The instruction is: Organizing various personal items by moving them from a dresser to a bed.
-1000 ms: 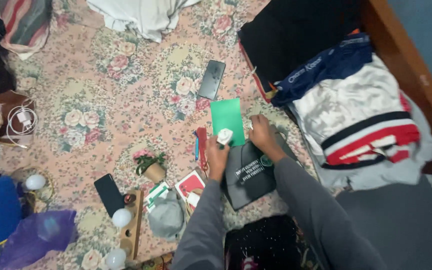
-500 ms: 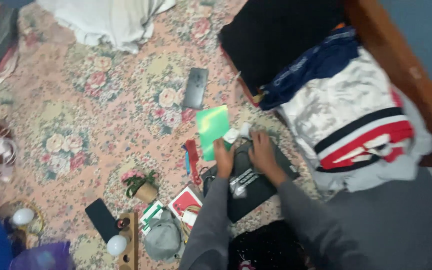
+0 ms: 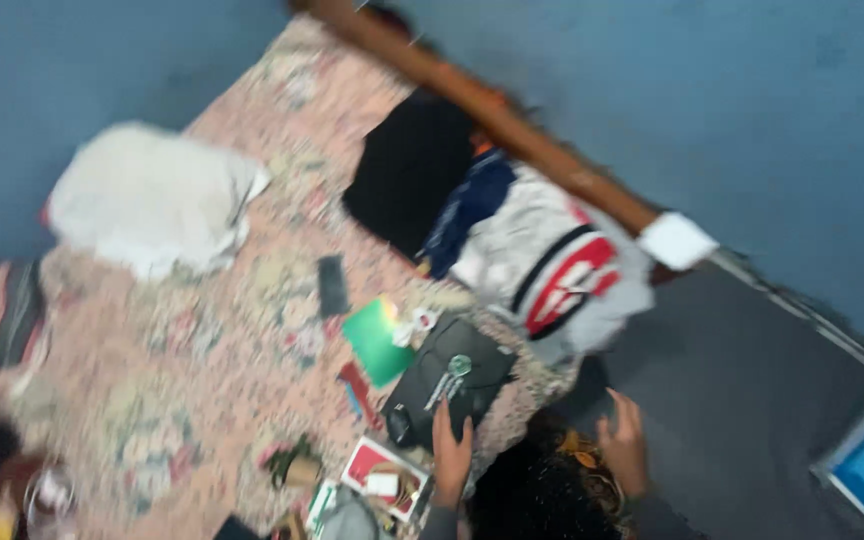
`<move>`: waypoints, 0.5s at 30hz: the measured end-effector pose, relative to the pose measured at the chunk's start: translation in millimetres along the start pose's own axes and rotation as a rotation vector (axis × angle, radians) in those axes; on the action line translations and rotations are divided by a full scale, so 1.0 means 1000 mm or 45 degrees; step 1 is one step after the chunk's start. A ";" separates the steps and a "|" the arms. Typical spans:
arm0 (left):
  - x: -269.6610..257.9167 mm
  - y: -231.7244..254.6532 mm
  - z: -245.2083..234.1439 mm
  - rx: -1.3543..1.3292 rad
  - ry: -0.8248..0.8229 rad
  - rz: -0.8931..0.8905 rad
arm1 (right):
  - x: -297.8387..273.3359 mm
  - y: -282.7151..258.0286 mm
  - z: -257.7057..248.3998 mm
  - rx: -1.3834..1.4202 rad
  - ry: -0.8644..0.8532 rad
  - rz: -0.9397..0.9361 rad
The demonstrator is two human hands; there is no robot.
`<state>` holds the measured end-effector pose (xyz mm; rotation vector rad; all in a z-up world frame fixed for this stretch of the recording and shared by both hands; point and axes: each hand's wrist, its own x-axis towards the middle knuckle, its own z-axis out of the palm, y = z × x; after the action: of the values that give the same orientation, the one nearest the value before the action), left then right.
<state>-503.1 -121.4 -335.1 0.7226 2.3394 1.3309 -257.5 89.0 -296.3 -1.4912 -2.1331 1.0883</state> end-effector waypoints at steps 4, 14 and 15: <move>-0.033 0.068 0.010 -0.012 -0.329 0.086 | -0.050 0.030 -0.101 0.011 0.299 0.059; -0.117 0.276 0.123 0.023 -0.949 0.658 | -0.258 0.167 -0.301 -0.156 1.038 0.646; -0.135 0.289 0.137 -0.023 -1.001 0.788 | -0.293 0.177 -0.314 -0.123 1.187 0.684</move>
<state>-246.9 16.8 -145.5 1.6868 1.5144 0.9834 176.7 -19.4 -173.0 -2.1134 -1.1763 0.2631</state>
